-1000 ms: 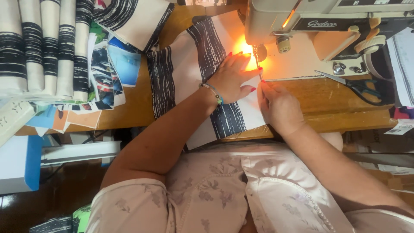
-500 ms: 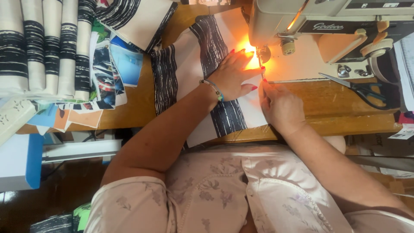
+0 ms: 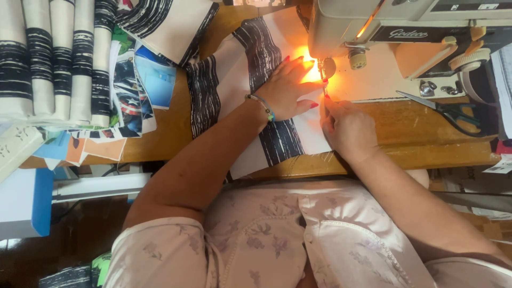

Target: Sewing a piece of striped fabric using a sewing machine and trimming the thread with scissors

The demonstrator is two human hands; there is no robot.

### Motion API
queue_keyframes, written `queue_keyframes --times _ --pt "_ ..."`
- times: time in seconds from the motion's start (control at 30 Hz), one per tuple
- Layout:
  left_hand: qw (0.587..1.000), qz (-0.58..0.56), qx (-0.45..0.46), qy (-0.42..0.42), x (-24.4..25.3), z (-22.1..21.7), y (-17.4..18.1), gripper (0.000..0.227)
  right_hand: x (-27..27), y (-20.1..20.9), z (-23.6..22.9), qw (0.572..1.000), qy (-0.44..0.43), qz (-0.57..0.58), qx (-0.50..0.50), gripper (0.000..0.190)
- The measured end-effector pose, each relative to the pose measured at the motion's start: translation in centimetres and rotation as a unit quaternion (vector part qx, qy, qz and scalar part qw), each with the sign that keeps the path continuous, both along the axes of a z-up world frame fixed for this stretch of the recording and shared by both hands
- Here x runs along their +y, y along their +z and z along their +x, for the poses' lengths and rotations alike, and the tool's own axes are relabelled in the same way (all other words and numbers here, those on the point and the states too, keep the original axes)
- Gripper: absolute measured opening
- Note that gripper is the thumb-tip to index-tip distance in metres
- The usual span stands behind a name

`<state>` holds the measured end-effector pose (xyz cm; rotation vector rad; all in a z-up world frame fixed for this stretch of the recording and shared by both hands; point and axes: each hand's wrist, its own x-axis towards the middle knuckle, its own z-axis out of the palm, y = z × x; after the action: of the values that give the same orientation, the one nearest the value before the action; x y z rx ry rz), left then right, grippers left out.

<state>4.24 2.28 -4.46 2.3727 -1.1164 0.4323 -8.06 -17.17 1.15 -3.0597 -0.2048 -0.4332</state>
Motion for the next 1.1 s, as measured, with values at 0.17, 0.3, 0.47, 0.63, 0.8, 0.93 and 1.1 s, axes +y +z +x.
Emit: queue_keyframes --times 0.17,0.3,0.47,0.63,0.8,0.93,1.1 --pt "1.000 -0.015 -0.010 -0.004 0.4 0.2 1.0 0.045 0.5 0.7 0.2 1.000 -0.009 0.010 0.002 0.015" --pt "0.996 0.061 0.050 -0.037 0.9 0.2 3.0 0.044 1.3 2.4 0.3 0.997 0.052 0.053 -0.028 0.008" --pt "0.995 0.065 0.061 -0.045 1.1 0.4 3.3 0.043 1.5 2.6 0.5 0.998 0.041 0.054 -0.012 0.007" --pt "0.998 0.044 0.008 -0.051 1.2 1.3 2.3 0.041 1.5 2.5 0.9 0.997 0.042 0.063 -0.002 0.006" --pt "0.993 0.076 0.053 -0.073 1.6 2.0 3.6 0.044 1.4 2.0 1.6 0.997 0.045 0.068 0.004 0.014" --pt "0.992 0.086 0.031 -0.090 1.9 2.5 3.1 0.046 1.4 1.3 1.9 0.997 0.047 0.059 -0.011 0.016" --pt "0.990 0.086 -0.034 -0.104 2.1 2.3 3.6 0.038 1.6 1.1 2.2 0.997 0.037 0.070 0.001 0.019"
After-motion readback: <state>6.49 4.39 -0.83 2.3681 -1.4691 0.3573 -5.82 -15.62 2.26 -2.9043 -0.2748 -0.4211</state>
